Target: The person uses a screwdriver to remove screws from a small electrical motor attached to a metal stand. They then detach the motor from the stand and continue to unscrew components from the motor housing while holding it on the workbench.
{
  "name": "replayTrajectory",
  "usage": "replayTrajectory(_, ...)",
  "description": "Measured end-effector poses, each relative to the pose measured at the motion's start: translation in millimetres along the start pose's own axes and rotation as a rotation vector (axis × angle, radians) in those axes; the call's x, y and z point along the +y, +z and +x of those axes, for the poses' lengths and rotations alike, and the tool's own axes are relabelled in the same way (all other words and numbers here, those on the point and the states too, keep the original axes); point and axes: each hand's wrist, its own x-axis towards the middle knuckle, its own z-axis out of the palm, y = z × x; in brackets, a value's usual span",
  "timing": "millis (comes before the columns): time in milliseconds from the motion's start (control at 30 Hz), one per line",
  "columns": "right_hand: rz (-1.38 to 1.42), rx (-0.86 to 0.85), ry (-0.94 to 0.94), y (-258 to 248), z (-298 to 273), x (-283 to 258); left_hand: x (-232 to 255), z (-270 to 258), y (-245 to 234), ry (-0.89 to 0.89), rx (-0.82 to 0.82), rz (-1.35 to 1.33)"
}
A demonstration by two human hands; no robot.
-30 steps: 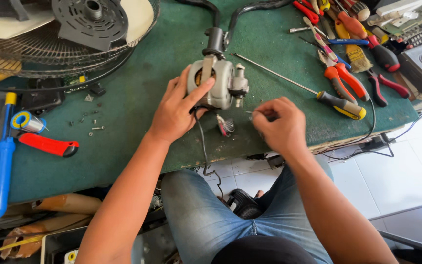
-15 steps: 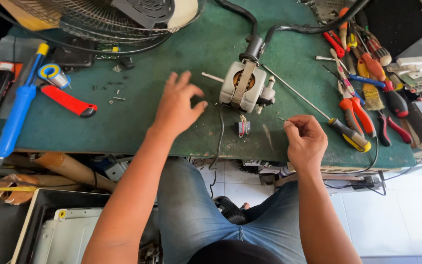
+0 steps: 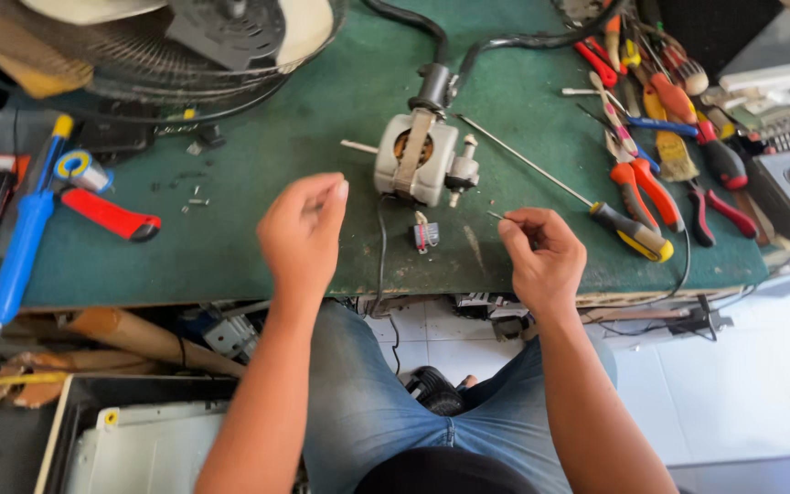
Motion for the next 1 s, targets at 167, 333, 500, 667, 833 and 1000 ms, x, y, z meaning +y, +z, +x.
replayTrajectory(167,0.055,-0.020,-0.068,4,0,-10,72,-51,23,-0.413,-0.080,-0.734)
replayTrajectory(333,0.130,-0.077,-0.179,9,8,-26,68,-65,77,-0.668,0.017,-0.874)
replayTrajectory(500,0.211,-0.080,-0.199,5,8,-15,74,-68,100,-0.647,0.054,-0.898)
replayTrajectory(667,0.215,-0.121,-0.216,5,8,-18,72,-71,111,-0.589,0.076,-0.883)
replayTrajectory(833,0.203,-0.165,-0.204,3,8,-15,66,-73,117,-0.518,0.068,-0.849)
replayTrajectory(1000,0.254,-0.229,-0.184,-1,11,-25,73,-68,104,-0.486,0.037,-0.798)
